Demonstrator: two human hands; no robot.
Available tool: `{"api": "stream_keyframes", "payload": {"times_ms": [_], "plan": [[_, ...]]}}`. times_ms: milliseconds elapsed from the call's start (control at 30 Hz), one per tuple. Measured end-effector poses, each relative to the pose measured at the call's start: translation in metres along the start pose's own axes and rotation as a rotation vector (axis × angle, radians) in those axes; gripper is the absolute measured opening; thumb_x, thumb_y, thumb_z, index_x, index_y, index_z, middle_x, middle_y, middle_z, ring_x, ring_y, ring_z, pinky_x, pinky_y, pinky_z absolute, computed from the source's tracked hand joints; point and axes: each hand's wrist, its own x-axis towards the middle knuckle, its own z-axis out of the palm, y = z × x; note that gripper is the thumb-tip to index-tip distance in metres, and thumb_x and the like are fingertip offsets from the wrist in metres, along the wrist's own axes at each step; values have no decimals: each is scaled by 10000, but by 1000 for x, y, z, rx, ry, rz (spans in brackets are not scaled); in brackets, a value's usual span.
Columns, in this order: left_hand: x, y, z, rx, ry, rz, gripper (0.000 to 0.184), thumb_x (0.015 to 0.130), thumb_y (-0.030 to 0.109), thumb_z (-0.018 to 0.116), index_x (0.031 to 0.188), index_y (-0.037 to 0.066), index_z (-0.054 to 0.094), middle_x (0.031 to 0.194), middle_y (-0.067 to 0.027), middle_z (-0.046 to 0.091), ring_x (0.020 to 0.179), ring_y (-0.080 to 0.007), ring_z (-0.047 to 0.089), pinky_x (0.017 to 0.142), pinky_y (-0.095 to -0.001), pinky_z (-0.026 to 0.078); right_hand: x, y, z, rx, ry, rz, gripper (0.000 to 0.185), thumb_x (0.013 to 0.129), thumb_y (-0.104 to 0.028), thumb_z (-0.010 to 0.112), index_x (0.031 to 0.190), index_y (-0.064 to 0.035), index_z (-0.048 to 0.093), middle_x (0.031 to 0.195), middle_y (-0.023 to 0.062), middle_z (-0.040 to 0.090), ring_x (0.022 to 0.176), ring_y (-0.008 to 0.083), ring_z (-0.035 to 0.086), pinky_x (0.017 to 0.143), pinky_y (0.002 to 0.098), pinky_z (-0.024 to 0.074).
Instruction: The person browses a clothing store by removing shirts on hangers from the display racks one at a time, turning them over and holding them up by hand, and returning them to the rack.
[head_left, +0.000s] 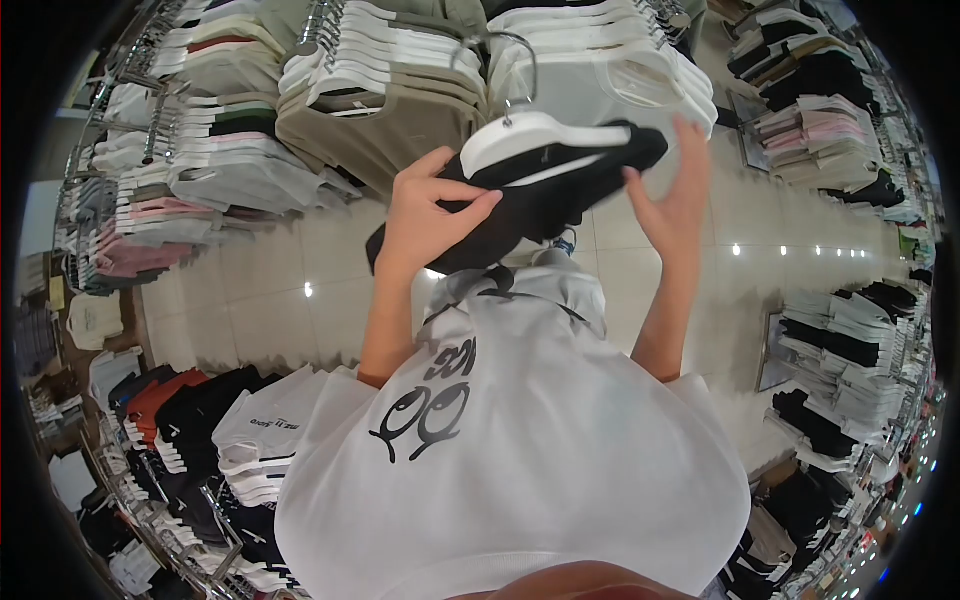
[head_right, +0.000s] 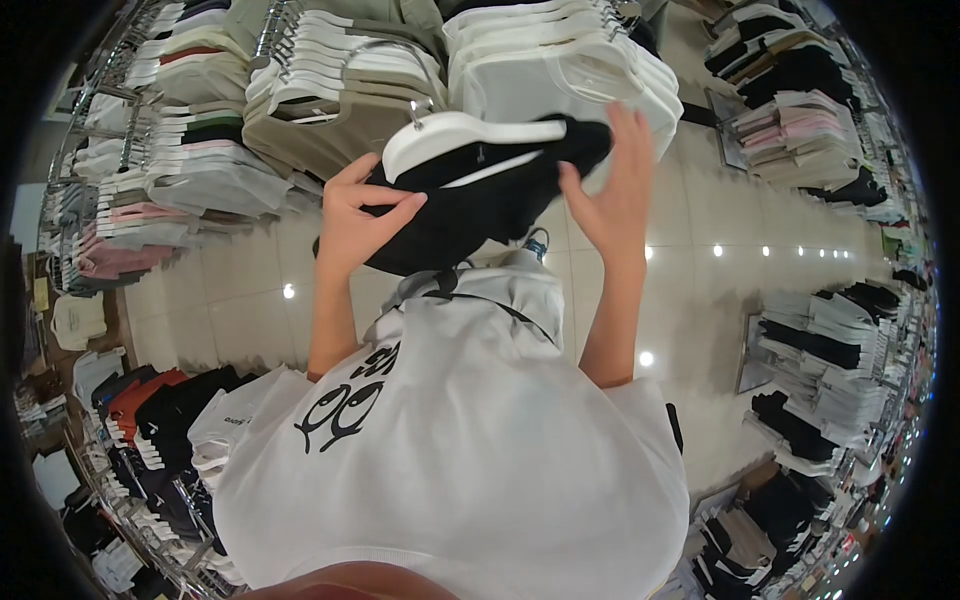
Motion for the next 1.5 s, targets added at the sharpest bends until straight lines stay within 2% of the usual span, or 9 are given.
{"api": "stream_keyframes", "payload": {"times_ms": [67, 167, 267, 467, 567, 633, 867, 1033, 1500], "plan": [[1, 9, -9, -4, -108, 15, 155, 736, 121, 904, 856, 45, 843, 796, -78, 600, 678, -210, 590, 605, -317, 445, -2, 18, 20, -101, -212, -94, 745, 797, -329, 892, 1413, -55, 576, 1332, 156, 647, 1266, 388, 589, 1274, 575, 203], [-1, 8, -7, 13, -112, 32, 153, 734, 134, 901, 818, 29, 827, 787, -70, 602, 666, -216, 595, 608, -320, 456, -5, 4, 35, 44, -456, 174, 614, 712, -488, 942, 1041, -63, 643, 923, 133, 722, 891, 339, 706, 887, 452, 552], [-3, 13, 4, 82, -88, 9, 187, 756, 193, 888, 744, 30, 795, 882, -74, 651, 714, -246, 661, 623, -337, 493, -22, -27, 62, 203, -349, 70, 771, 621, -596, 972, 1057, -75, 607, 778, 103, 709, 679, 350, 706, 627, 415, 547], [-7, 55, 41, 291, -123, 235, 169, 757, 212, 845, 840, 125, 726, 1230, -92, 658, 1262, -376, 574, 1014, -494, 455, -28, -72, 93, 625, -332, 48, 572, 695, -325, 885, 1173, -92, 672, 846, 127, 739, 741, 374, 714, 669, 440, 555], [-8, 68, 31, 192, -125, 358, 208, 768, 208, 839, 909, 111, 720, 1241, -144, 646, 1252, -413, 573, 1031, -496, 454, -47, -30, 105, 404, -218, -210, 438, 706, -299, 861, 1050, -73, 712, 845, 144, 736, 739, 386, 706, 663, 431, 549], [-11, 62, 11, 172, -85, 339, 260, 778, 163, 823, 1001, 92, 709, 1299, -156, 621, 1292, -393, 556, 1053, -488, 445, -22, -40, 75, 343, -365, 286, 366, 708, -228, 871, 973, -32, 712, 836, 142, 746, 747, 348, 727, 700, 415, 567], [-56, -41, -4, -148, 790, -333, 292, 973, 59, 651, 1258, -3, 635, 1323, -128, 664, 1261, -246, 607, 1053, -404, 474, -7, -3, 10, 376, -32, 352, 276, 734, -13, 861, 955, -11, 695, 839, 23, 727, 797, 95, 657, 750, 295, 548], [-52, -59, 15, -725, 359, -435, 394, 1006, 97, 662, 1378, -9, 591, 1289, -116, 679, 1230, -208, 622, 1046, -353, 468, -10, 8, -12, 374, -88, 529, 338, 724, 43, 864, 1015, 9, 696, 908, 56, 727, 874, 146, 674, 843, 325, 550], [-16, -49, 24, -741, 523, -453, 342, 990, 146, 766, 714, 64, 581, 802, 72, 622, 765, -10, 477, 646, -214, 358, -31, 16, -19, 283, -79, 503, 246, 718, 1, 842, 920, 16, 703, 765, 65, 710, 703, 132, 635, 700, 318, 537]]}}
